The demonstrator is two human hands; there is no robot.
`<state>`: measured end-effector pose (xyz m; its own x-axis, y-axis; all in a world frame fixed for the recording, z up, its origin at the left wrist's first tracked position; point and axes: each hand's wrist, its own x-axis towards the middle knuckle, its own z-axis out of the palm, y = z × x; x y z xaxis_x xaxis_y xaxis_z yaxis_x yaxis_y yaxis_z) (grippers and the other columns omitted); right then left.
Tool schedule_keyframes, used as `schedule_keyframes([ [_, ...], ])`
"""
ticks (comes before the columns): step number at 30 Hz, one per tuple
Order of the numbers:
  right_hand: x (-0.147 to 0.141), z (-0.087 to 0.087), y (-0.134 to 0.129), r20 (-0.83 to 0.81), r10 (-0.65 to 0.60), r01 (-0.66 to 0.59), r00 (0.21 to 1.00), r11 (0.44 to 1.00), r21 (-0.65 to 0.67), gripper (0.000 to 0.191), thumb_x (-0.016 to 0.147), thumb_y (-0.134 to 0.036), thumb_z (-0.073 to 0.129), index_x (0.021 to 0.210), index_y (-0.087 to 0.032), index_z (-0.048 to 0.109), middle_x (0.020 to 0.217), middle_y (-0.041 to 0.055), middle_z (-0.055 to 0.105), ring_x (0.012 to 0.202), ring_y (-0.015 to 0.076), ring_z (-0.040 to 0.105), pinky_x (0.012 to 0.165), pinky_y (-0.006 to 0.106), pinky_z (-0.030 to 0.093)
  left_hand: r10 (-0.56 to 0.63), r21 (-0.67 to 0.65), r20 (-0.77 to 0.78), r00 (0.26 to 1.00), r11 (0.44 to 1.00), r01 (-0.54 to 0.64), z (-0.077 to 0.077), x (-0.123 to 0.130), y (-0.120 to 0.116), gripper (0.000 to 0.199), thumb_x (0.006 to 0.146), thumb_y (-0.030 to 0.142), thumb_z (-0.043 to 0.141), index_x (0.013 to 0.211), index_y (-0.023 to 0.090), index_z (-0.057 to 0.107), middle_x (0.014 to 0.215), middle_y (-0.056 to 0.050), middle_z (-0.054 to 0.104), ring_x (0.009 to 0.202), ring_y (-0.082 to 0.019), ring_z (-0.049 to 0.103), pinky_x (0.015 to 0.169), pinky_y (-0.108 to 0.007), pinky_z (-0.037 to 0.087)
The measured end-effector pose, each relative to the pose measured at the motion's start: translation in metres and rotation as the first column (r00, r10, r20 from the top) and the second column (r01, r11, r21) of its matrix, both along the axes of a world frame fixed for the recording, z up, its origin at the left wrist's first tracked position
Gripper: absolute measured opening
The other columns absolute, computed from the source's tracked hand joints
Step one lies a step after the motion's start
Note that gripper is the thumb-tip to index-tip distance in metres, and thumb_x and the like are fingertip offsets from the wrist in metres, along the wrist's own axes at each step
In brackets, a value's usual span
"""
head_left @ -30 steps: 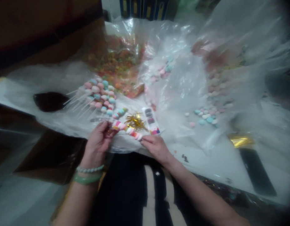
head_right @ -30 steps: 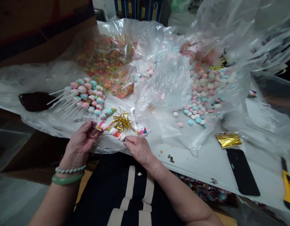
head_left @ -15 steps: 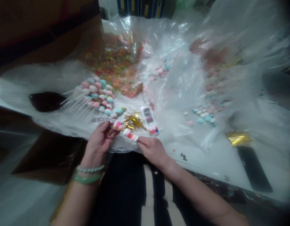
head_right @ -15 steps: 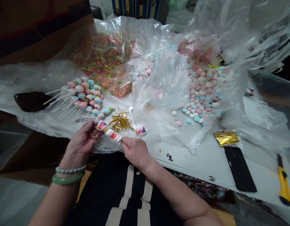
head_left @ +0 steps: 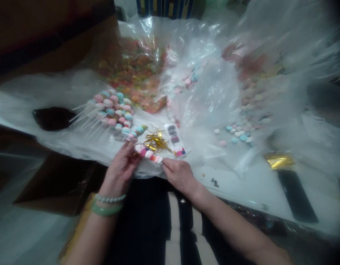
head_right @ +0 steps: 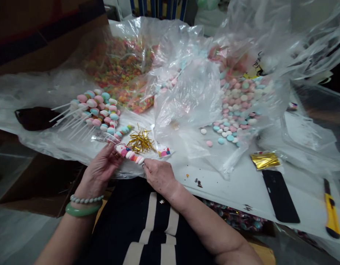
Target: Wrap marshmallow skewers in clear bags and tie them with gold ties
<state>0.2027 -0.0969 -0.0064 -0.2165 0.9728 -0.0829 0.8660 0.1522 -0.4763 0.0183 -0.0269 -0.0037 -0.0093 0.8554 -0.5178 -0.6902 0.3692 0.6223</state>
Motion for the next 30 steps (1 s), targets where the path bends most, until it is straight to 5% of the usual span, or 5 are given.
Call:
schedule_keyframes([
  [4, 0.000, 0.001, -0.002, 0.000, 0.025, -0.025, 1.000, 1.000, 0.017, 0.024, 0.100, -0.024, 0.048, 0.083, -0.018, 0.066, 0.082, 0.0045, 0.074, 0.069, 0.0140, 0.060, 0.062, 0.028, 0.028, -0.030, -0.012, -0.005, 1.000, 0.999, 0.030, -0.004, 0.007, -0.002, 0.009, 0.081, 0.003, 0.070, 0.085, 0.011, 0.070, 0.079, -0.005, 0.072, 0.067, -0.013, 0.068, 0.063, -0.021, 0.059],
  [9, -0.006, 0.001, -0.005, 0.068, 0.012, -0.017, 0.998, 0.997, 0.079, 0.023, 0.098, -0.020, 0.046, 0.090, -0.017, 0.067, 0.082, 0.0067, 0.074, 0.067, 0.0151, 0.060, 0.060, 0.031, 0.025, 0.119, 0.027, 0.029, 0.992, 0.992, -0.120, -0.009, 0.020, -0.004, 0.012, 0.078, 0.004, 0.074, 0.081, 0.015, 0.068, 0.074, 0.000, 0.071, 0.065, -0.010, 0.066, 0.065, -0.018, 0.057],
  [22, -0.002, -0.002, 0.005, -0.186, -0.100, 0.077, 0.977, 0.989, -0.130, 0.026, 0.098, -0.026, 0.052, 0.077, -0.020, 0.068, 0.072, 0.0006, 0.069, 0.064, 0.0125, 0.055, 0.061, 0.026, 0.028, 0.029, -0.004, -0.106, 0.994, 1.000, -0.030, -0.007, 0.017, -0.007, 0.015, 0.075, 0.016, 0.081, 0.082, 0.014, 0.067, 0.076, -0.002, 0.072, 0.064, -0.015, 0.068, 0.060, -0.024, 0.059],
  [26, -0.005, -0.003, 0.004, -0.073, -0.031, 0.029, 0.997, 0.999, -0.026, 0.026, 0.099, -0.025, 0.048, 0.082, -0.019, 0.067, 0.078, 0.0041, 0.072, 0.065, 0.0138, 0.057, 0.061, 0.028, 0.027, -0.059, 0.021, -0.140, 0.988, 0.998, 0.063, -0.010, 0.024, -0.011, 0.024, 0.074, 0.026, 0.084, 0.085, 0.012, 0.069, 0.077, -0.006, 0.073, 0.064, -0.017, 0.069, 0.061, -0.027, 0.060],
  [30, -0.005, -0.008, 0.000, 0.052, 0.042, -0.046, 0.998, 0.995, 0.087, 0.024, 0.098, -0.017, 0.044, 0.094, -0.016, 0.067, 0.084, 0.0074, 0.073, 0.069, 0.0150, 0.060, 0.060, 0.030, 0.026, -0.065, -0.089, -0.096, 0.993, 0.994, 0.057, -0.007, 0.025, -0.008, 0.012, 0.088, 0.019, 0.068, 0.080, 0.011, 0.068, 0.074, -0.007, 0.072, 0.063, -0.017, 0.068, 0.059, -0.027, 0.060],
])
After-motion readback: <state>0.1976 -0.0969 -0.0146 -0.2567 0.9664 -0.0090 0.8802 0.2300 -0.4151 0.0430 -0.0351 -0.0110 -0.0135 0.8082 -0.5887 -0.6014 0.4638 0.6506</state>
